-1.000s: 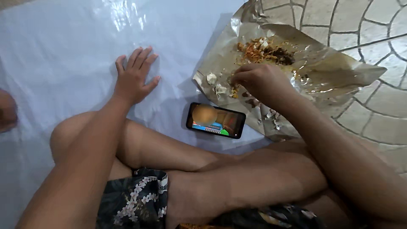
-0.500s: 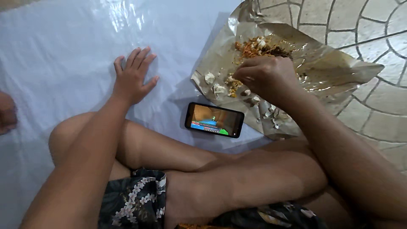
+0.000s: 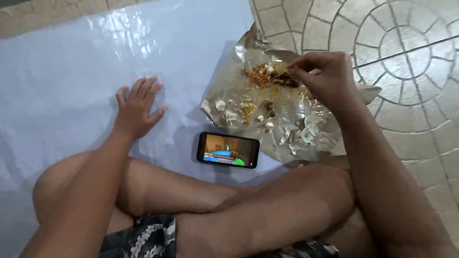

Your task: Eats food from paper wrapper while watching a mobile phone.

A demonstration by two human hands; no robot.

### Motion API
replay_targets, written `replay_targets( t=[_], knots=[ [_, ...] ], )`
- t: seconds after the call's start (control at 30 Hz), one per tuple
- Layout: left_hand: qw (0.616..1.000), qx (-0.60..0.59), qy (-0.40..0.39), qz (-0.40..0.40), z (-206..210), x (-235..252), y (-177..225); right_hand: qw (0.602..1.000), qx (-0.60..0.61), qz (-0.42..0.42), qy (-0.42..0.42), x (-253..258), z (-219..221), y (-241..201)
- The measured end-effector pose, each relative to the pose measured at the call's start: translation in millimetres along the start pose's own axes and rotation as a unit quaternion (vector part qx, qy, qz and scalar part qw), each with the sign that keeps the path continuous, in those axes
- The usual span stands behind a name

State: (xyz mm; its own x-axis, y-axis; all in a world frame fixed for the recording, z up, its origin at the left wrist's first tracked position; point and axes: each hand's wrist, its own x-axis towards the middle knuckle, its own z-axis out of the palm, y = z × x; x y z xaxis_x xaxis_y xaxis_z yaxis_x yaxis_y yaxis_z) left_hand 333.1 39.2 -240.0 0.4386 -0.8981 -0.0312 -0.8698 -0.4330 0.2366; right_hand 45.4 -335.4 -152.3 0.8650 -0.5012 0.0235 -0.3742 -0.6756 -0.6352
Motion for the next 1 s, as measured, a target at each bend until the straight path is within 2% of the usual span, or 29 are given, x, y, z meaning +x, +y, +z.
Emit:
replay_targets(
  t=[0.13, 0.2, 0.3, 0.4, 0.5, 0.6, 0.67, 0.77, 0.9, 1.0],
  knots=[
    [1.0, -0.002, 0.001, -0.005, 1.1, -1.4, -0.7, 0.975, 0.184, 0.119, -0.032, 0.9, 6.5, -3.4],
    [1.0, -0.001, -0.004, -0.007, 1.6, -1.8, -1.6, 0.973, 0.187, 0.111, -0.077, -1.0, 21.7, -14.2],
    [1.0, 0.006, 0.004, -0.003, 3.5, -1.7, -3.1, 0.986, 0.074, 0.043, -0.146, -6.5, 51.0, -30.5],
    [1.0, 0.012, -0.002, -0.006, 3.5, -2.1, -3.1, 0.987, -0.053, -0.01, -0.152, -14.6, 67.2, -46.3],
    [1.0, 0.012, -0.004, -0.01, 4.1, -1.1, -2.0, 0.989, -0.059, 0.013, -0.134, -7.5, 59.8, -37.3],
    [1.0, 0.011, 0.004, -0.004, 3.2, -3.0, -1.3, 0.995, -0.089, 0.016, -0.034, 3.6, 44.6, -19.3],
    [1.0, 0.011, 0.001, -0.003, 3.4, -3.9, -1.4, 0.994, -0.111, -0.013, -0.003, 9.4, 44.2, -14.2],
    [1.0, 0.01, 0.001, -0.005, 3.8, -2.4, -0.5, 0.984, -0.161, -0.07, -0.022, 15.4, 57.4, -14.6],
    [1.0, 0.003, 0.004, -0.01, 3.3, -3.1, -2.2, 0.963, -0.242, -0.093, -0.067, 22.3, 71.3, -21.4],
    [1.0, -0.002, 0.008, -0.007, 3.6, -3.3, -2.5, 0.955, -0.265, -0.116, -0.062, 22.4, 75.9, -19.1]
  ],
)
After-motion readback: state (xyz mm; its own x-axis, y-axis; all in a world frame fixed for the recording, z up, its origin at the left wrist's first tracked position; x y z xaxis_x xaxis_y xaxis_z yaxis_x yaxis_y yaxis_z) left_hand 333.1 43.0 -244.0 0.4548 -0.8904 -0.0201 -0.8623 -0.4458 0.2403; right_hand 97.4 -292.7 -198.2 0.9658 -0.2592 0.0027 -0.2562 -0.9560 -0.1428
